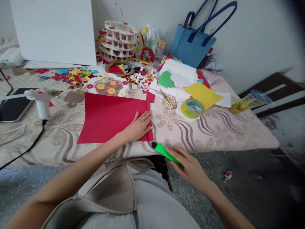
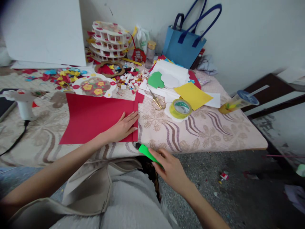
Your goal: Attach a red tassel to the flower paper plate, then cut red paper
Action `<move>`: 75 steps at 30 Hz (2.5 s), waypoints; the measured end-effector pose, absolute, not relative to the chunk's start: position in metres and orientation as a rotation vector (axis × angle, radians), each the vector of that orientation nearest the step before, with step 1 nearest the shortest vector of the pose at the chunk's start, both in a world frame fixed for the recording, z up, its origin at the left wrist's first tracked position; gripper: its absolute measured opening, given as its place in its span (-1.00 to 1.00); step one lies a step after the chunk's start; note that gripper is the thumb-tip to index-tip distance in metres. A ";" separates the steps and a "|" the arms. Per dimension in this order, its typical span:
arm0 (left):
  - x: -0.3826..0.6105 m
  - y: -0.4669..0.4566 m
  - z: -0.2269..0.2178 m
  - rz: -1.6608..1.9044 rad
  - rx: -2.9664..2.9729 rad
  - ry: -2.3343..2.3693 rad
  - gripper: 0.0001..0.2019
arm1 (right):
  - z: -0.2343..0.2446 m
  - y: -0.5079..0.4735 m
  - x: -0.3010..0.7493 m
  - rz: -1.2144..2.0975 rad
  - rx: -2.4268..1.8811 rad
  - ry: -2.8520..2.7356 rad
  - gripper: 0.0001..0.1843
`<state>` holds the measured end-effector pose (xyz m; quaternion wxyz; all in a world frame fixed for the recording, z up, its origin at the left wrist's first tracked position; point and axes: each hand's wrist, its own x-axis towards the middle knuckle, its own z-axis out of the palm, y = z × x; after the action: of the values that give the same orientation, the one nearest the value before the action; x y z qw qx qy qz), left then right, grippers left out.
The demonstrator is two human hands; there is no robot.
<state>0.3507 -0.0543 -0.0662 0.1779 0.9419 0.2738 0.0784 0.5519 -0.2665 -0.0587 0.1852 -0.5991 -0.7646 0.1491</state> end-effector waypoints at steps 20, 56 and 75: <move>0.352 -0.098 -0.068 0.246 2.776 0.907 -0.52 | -0.065 -0.283 0.532 0.225 -1.803 -2.092 -0.44; 0.349 -0.096 -0.066 0.219 2.787 0.979 -0.51 | -0.070 -0.211 0.504 0.103 -1.547 -2.221 -0.65; 0.388 -0.018 -0.054 0.151 2.759 1.182 -0.47 | -0.082 -0.213 0.504 0.012 -1.518 -2.214 -0.59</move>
<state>0.3877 -0.0180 -0.0544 0.0679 0.9159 0.3925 0.0502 0.5039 -0.2125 -0.0822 0.2267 -0.5507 -0.8033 0.0044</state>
